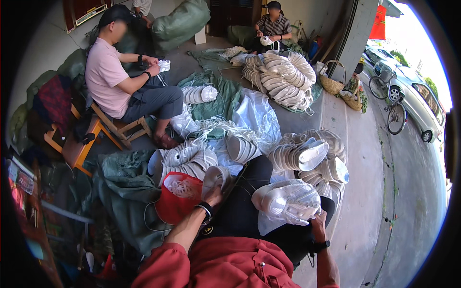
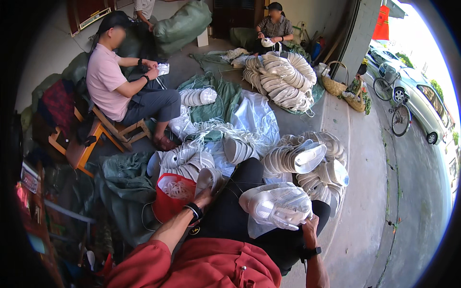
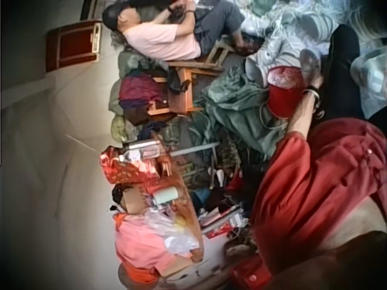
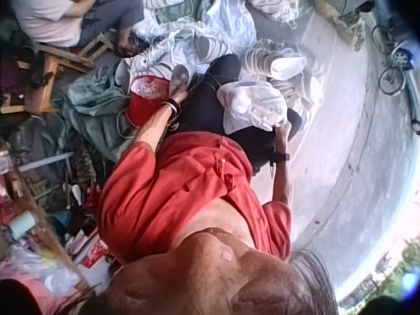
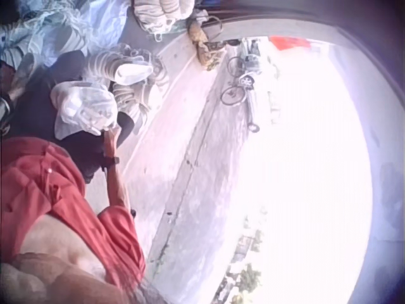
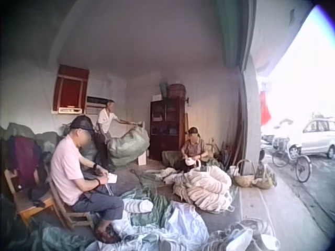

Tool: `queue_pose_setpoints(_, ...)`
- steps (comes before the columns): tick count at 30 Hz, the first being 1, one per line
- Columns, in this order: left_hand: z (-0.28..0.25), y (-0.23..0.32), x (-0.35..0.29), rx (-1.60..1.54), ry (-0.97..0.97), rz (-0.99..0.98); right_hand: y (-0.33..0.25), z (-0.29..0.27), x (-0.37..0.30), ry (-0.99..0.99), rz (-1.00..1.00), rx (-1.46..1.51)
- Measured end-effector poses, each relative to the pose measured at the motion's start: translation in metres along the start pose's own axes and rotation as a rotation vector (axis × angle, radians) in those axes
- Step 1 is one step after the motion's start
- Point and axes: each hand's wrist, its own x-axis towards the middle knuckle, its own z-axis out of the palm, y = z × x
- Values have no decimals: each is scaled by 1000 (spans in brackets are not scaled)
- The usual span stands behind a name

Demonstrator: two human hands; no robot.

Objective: Manually thread laces through the eyelets of a shoe upper.

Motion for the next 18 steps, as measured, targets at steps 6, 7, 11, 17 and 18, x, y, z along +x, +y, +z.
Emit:
queue_pose_setpoints(6,16,8,-5,234,35,-215,9,4,6,52,71,-210)
queue_pose_setpoints(7,16,7,-5,241,30,-215,10,5,6,43,28,-201)
queue_pose_setpoints(11,22,-2,-5,236,73,-182,8,6,5,65,17,-299)
queue_pose_setpoints(17,35,-17,0,180,174,-153,4,6,2,83,103,-357)
queue_pose_setpoints(18,36,-17,1,180,181,-157,5,6,3,88,88,-366)
